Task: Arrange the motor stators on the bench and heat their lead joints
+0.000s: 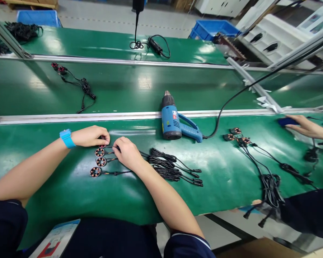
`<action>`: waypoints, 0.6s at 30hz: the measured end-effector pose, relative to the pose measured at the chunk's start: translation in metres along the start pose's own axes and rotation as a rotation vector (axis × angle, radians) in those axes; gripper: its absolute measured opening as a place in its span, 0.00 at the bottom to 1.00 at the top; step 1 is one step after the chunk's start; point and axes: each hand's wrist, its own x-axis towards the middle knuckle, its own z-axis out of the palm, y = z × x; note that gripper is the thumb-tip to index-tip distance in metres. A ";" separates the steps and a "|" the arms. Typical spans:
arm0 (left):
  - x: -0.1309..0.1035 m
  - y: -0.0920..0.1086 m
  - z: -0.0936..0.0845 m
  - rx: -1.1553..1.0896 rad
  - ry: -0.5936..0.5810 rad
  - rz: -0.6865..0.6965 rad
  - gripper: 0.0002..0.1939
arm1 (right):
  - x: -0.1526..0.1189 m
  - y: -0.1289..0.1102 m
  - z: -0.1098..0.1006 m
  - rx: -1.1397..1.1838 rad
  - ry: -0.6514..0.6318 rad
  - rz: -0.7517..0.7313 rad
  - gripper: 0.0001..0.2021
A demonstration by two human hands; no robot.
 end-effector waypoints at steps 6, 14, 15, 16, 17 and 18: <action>0.002 -0.002 0.008 -0.008 0.063 -0.005 0.11 | -0.004 0.003 0.006 0.098 0.064 0.020 0.04; 0.007 -0.002 0.012 0.008 0.093 0.019 0.11 | -0.005 0.005 0.007 0.162 0.104 0.028 0.04; 0.009 -0.002 0.011 0.004 0.091 0.025 0.10 | -0.005 0.005 0.006 0.166 0.103 0.026 0.04; 0.011 -0.001 0.011 -0.002 0.088 0.032 0.10 | -0.005 0.005 0.006 0.168 0.104 0.025 0.03; 0.012 0.000 0.011 -0.008 0.089 0.038 0.10 | -0.005 0.005 0.006 0.170 0.108 0.024 0.03; 0.011 0.001 0.010 -0.014 0.097 0.041 0.10 | -0.005 0.005 0.006 0.172 0.113 0.025 0.03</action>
